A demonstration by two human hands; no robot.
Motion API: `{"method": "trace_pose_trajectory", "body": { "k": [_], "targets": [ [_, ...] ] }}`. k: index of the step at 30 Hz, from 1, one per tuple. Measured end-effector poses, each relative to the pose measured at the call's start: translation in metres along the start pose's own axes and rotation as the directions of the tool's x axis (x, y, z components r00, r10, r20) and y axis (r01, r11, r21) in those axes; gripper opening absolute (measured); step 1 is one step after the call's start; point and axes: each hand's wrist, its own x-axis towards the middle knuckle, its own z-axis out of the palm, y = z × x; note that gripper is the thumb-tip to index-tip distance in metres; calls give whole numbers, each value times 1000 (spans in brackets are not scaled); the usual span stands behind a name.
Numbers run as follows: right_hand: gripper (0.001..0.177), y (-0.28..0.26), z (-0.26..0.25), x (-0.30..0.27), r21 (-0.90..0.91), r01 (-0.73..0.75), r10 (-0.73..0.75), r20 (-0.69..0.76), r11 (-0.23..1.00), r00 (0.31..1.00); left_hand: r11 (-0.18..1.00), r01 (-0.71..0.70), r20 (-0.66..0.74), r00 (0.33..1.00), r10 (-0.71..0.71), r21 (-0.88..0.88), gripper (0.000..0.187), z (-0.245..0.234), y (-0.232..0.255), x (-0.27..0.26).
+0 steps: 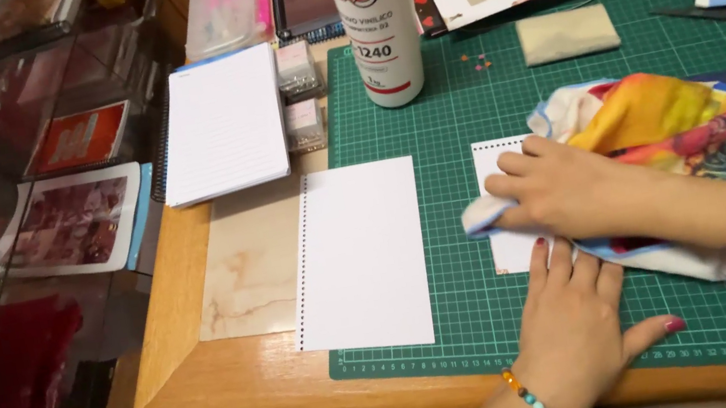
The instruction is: Assemble a notebook by cleaning the cover, aligning the pages, and trimming excess thread with scissors
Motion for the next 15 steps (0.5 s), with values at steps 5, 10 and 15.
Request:
{"method": "trace_pose_trajectory", "body": {
  "k": [5,10,15],
  "targets": [
    [29,16,4,0,-64,-226,219,-96,972,971,1000,-11,16,1000,11,8,90,2,-1,1],
    [30,3,-9,-19,186,4,33,-198,983,980,999,-19,-26,1000,18,-44,85,-2,-1,-1],
    [23,5,-12,-48,241,70,-21,-201,968,979,1000,-17,-56,998,16,-17,86,-9,2,1]
  ]
}}
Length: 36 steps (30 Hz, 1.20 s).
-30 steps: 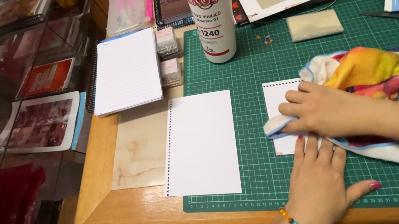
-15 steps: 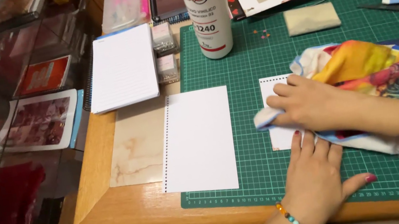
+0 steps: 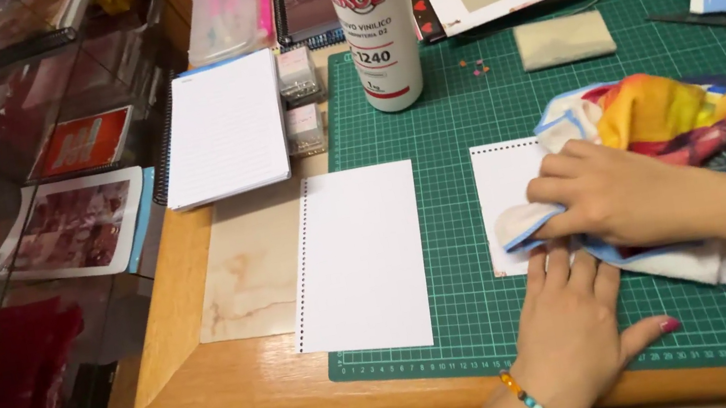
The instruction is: Assemble a notebook by cleaning the cover, aligning the pages, and trimming excess thread with scissors
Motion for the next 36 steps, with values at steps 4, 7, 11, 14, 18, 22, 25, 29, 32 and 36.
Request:
{"method": "trace_pose_trajectory", "body": {
  "k": [4,7,11,14,18,22,25,29,32,36],
  "targets": [
    [26,10,-17,-10,85,-113,122,-114,990,986,1000,-22,1,1000,22,13,86,2,-1,-2],
    [30,16,-23,-19,344,-166,251,-217,924,943,996,-23,-57,998,18,-90,85,-4,-1,0],
    [31,13,-34,-29,422,-311,429,-219,851,876,973,-7,-71,997,-10,-229,77,-12,-2,0],
    [38,15,-37,-45,506,-400,572,-244,764,783,933,-2,-105,994,-39,-359,63,-19,-6,3],
    [37,7,-42,-63,737,-476,827,-198,479,526,854,-22,-205,974,-100,-520,20,-27,-9,6],
    [47,11,-30,-89,841,-392,912,-252,372,324,820,-35,-206,973,-102,-571,11,-35,-10,14],
    [40,5,-41,-92,969,-144,977,-186,200,105,825,-30,-171,982,-81,-564,19,-45,-1,33],
    [43,2,-66,-90,981,88,985,-173,172,10,898,77,-58,992,-113,-433,52,-38,-2,79],
    [37,7,-74,-101,975,167,989,-148,150,-24,922,106,-2,993,-115,-371,53,-40,9,118],
    [44,9,-84,-110,951,272,989,-146,146,-21,922,150,273,961,-50,-358,63,-57,48,151]
  ]
}}
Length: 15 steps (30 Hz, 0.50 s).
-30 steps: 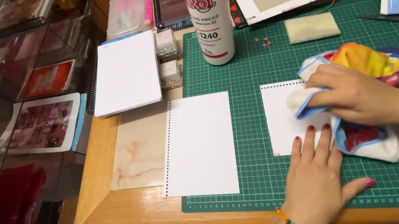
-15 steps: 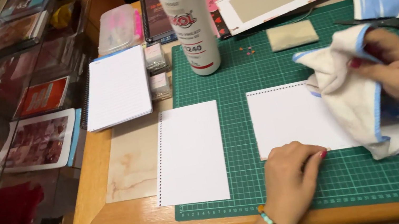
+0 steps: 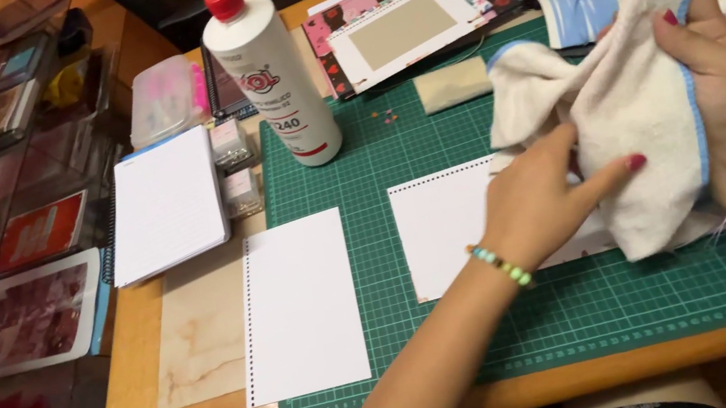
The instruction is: Assemble a notebook by cleaning the cover, aligning the pages, and trimming excess thread with scissors
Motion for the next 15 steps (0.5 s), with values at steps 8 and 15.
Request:
{"method": "trace_pose_trajectory", "body": {
  "k": [8,15],
  "targets": [
    [96,-14,-24,-39,-261,15,-6,36,965,999,929,-222,-400,912,91,-295,42,31,-2,71],
    [69,-10,-60,-77,-582,364,-358,131,727,924,881,-354,-569,813,125,-313,45,12,39,107]
  ]
}}
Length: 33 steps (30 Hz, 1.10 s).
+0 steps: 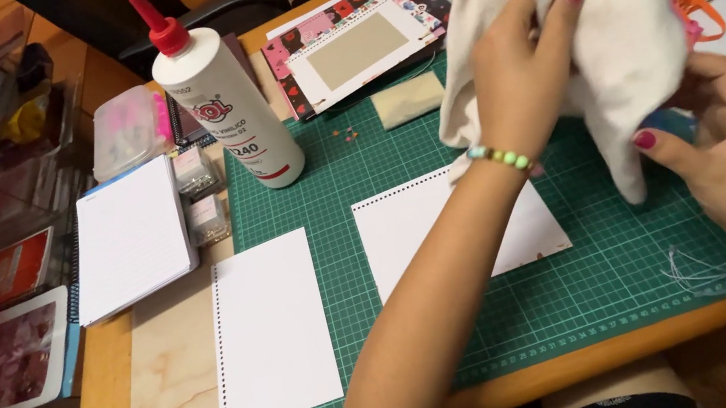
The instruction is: Assemble a notebook by cleaning the cover, aligning the pages, and trimming excess thread with scissors
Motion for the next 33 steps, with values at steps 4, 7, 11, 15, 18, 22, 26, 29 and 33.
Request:
{"method": "trace_pose_trajectory", "body": {
  "k": [4,7,11,15,18,22,26,29,33],
  "targets": [
    [78,-38,1,16,-93,88,-88,12,992,996,997,-80,-77,994,80,2,45,7,36,15],
    [79,-58,15,38,-3,-5,6,54,1000,999,974,-227,-115,967,225,-4,44,9,45,25],
    [31,-35,29,66,248,-182,220,-134,952,966,953,-177,-128,969,213,248,50,-2,31,38],
    [31,-23,38,81,381,-111,150,-75,918,986,951,4,-117,993,34,310,50,-20,1,35],
    [36,-26,48,88,582,-284,347,4,762,938,946,18,-76,997,8,325,50,-24,-14,24],
    [34,-28,47,93,518,-483,464,177,706,868,951,82,-95,994,-56,298,51,-18,-20,21],
    [48,-38,43,98,370,-644,543,348,670,764,944,123,-104,990,-96,307,44,-16,-24,23],
    [53,-31,32,101,370,-657,552,359,657,753,953,190,-96,980,-172,234,40,-19,-20,19],
    [26,0,19,100,455,-457,405,212,765,889,965,236,4,971,-238,118,39,-17,-16,11]
  ]
}}
